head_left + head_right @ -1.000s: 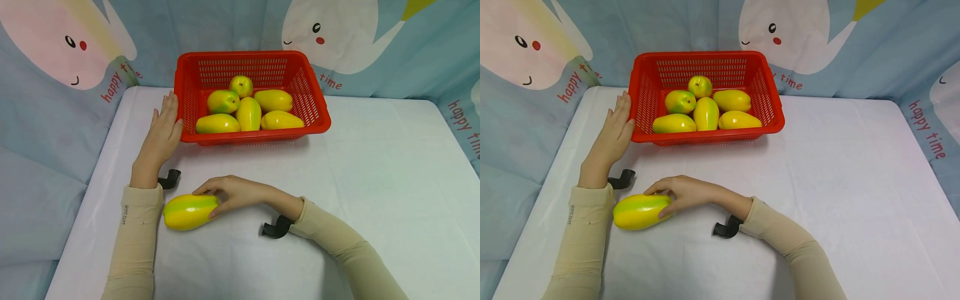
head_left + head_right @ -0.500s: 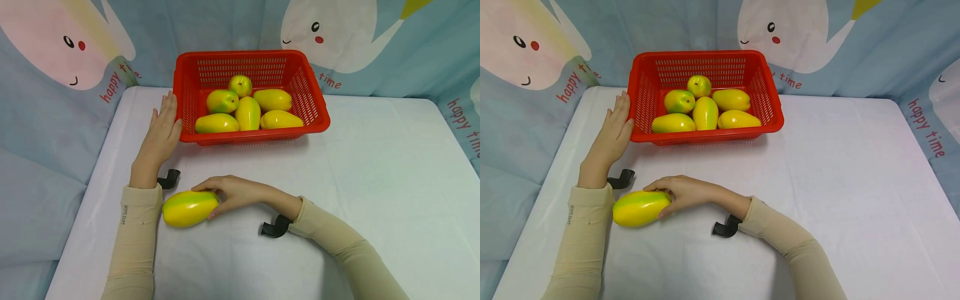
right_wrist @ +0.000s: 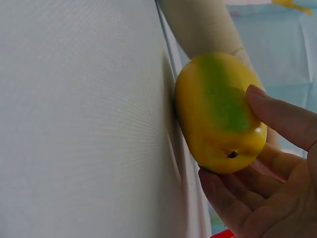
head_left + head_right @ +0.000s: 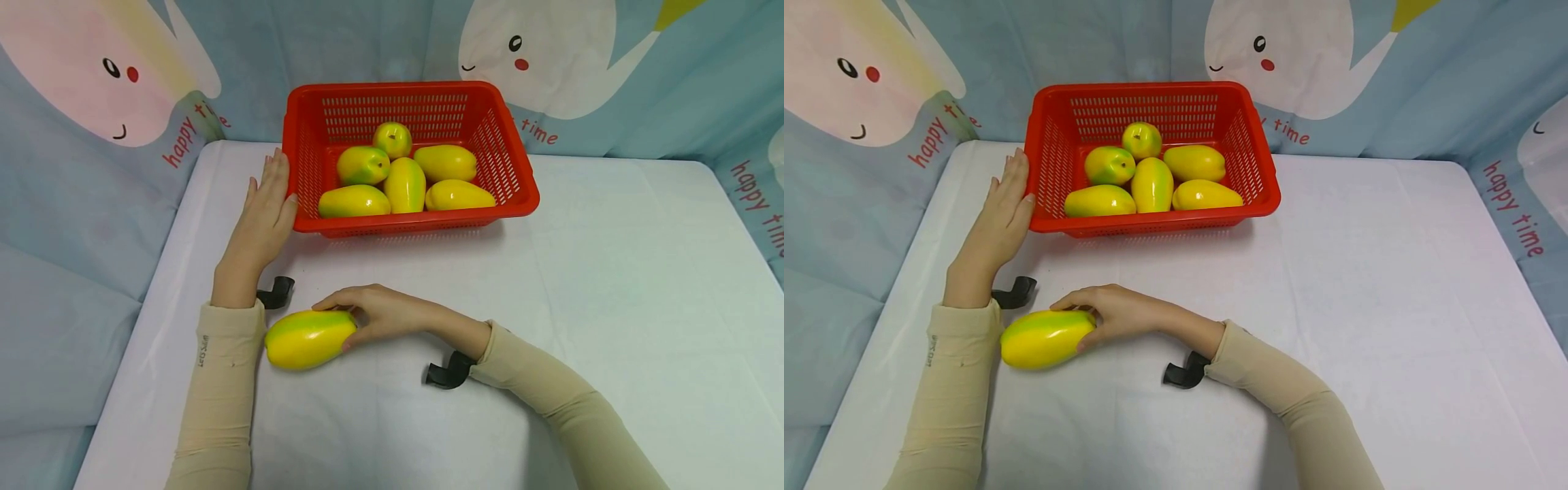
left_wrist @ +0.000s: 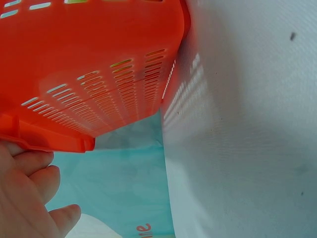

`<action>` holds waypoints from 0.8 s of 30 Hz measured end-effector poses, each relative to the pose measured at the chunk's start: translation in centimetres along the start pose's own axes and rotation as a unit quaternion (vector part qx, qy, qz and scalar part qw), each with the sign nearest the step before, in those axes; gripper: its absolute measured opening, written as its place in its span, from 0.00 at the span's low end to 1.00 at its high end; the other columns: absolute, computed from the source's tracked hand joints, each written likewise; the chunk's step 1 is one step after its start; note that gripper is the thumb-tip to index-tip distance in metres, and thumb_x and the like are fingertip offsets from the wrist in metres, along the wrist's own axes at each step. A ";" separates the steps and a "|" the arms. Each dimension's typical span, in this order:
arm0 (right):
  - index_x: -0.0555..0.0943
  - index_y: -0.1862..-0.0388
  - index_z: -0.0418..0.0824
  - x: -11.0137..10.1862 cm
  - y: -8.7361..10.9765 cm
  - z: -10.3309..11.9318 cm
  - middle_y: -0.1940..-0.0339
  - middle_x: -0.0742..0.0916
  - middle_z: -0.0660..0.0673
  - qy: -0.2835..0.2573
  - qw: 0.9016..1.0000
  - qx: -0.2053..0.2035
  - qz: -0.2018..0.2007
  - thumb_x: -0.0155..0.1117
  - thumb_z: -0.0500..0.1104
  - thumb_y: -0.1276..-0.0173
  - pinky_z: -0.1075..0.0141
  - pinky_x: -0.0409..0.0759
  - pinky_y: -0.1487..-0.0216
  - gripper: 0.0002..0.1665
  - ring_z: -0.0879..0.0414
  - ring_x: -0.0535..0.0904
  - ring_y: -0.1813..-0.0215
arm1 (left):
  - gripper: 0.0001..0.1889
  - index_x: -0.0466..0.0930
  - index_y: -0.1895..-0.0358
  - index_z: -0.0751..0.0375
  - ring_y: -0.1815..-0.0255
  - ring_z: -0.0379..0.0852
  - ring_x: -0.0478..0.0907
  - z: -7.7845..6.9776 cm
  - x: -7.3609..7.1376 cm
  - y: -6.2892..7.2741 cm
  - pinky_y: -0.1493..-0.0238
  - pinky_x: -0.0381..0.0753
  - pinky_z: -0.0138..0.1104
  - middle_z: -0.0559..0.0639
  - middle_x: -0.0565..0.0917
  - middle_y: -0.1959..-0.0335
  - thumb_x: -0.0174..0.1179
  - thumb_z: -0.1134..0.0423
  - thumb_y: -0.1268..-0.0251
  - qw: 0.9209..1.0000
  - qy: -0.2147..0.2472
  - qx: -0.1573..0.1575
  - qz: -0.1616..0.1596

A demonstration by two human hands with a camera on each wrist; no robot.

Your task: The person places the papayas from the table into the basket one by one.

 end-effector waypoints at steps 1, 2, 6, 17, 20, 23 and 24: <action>0.72 0.36 0.40 0.0 0.0 0.0 0.40 0.79 0.49 0.001 1.000 -0.001 -0.001 0.72 0.37 0.45 0.74 0.72 0.46 0.36 0.64 0.73 0.48 | 0.32 0.37 0.25 0.61 0.24 0.45 0.34 0.0 0.0 0.0 0.28 0.30 0.46 0.51 0.41 0.24 0.35 0.56 0.27 1.000 0.000 0.000 0.000; 0.73 0.36 0.40 -0.1 0.0 0.0 0.40 0.79 0.49 0.003 1.000 -0.002 -0.003 0.72 0.37 0.45 0.73 0.72 0.46 0.35 0.64 0.73 0.48 | 0.32 0.37 0.25 0.61 0.24 0.45 0.34 0.0 0.0 0.0 0.28 0.30 0.46 0.51 0.41 0.24 0.35 0.56 0.27 1.000 0.000 0.001 0.000; 0.74 0.37 0.41 -0.5 0.2 0.1 0.41 0.80 0.50 0.009 1.000 -0.004 -0.014 0.73 0.39 0.45 0.72 0.72 0.45 0.35 0.64 0.74 0.47 | 0.32 0.37 0.25 0.61 0.24 0.45 0.34 0.1 0.0 0.0 0.28 0.30 0.46 0.51 0.41 0.24 0.36 0.56 0.27 1.000 0.000 0.000 -0.001; 0.75 0.38 0.41 -3.4 1.1 0.5 0.41 0.80 0.51 -0.016 0.998 -0.015 -0.063 0.74 0.40 0.47 0.71 0.73 0.44 0.35 0.64 0.74 0.45 | 0.32 0.38 0.25 0.60 0.24 0.45 0.35 -0.1 0.0 0.0 0.28 0.31 0.47 0.51 0.42 0.24 0.36 0.56 0.27 1.000 0.001 -0.003 -0.004; 0.75 0.38 0.40 -4.3 1.5 0.9 0.41 0.80 0.50 -0.011 0.997 -0.025 -0.074 0.74 0.41 0.46 0.70 0.73 0.44 0.35 0.64 0.75 0.45 | 0.32 0.37 0.25 0.60 0.24 0.44 0.34 0.0 0.0 0.0 0.28 0.31 0.47 0.51 0.41 0.24 0.35 0.56 0.27 1.000 0.001 -0.002 -0.003; 0.74 0.38 0.39 -5.4 2.0 1.2 0.41 0.80 0.49 -0.009 0.995 -0.038 -0.092 0.73 0.41 0.45 0.68 0.73 0.43 0.35 0.63 0.75 0.45 | 0.32 0.37 0.25 0.60 0.24 0.44 0.34 0.0 0.0 0.0 0.28 0.31 0.47 0.50 0.41 0.24 0.35 0.56 0.27 1.000 0.003 0.000 -0.003; 0.74 0.37 0.38 -5.8 2.3 1.4 0.41 0.80 0.49 -0.013 0.994 -0.042 -0.100 0.73 0.40 0.45 0.67 0.73 0.43 0.35 0.62 0.75 0.45 | 0.32 0.37 0.25 0.60 0.24 0.44 0.34 0.0 0.0 0.0 0.28 0.31 0.47 0.50 0.41 0.24 0.35 0.56 0.27 1.000 0.003 0.001 -0.003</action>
Point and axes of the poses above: each hand's wrist, its own y-axis away from the middle knuckle, its own x-axis out of the palm, z = x × y, the point moved 7 cm from there along -y, towards the middle knuckle
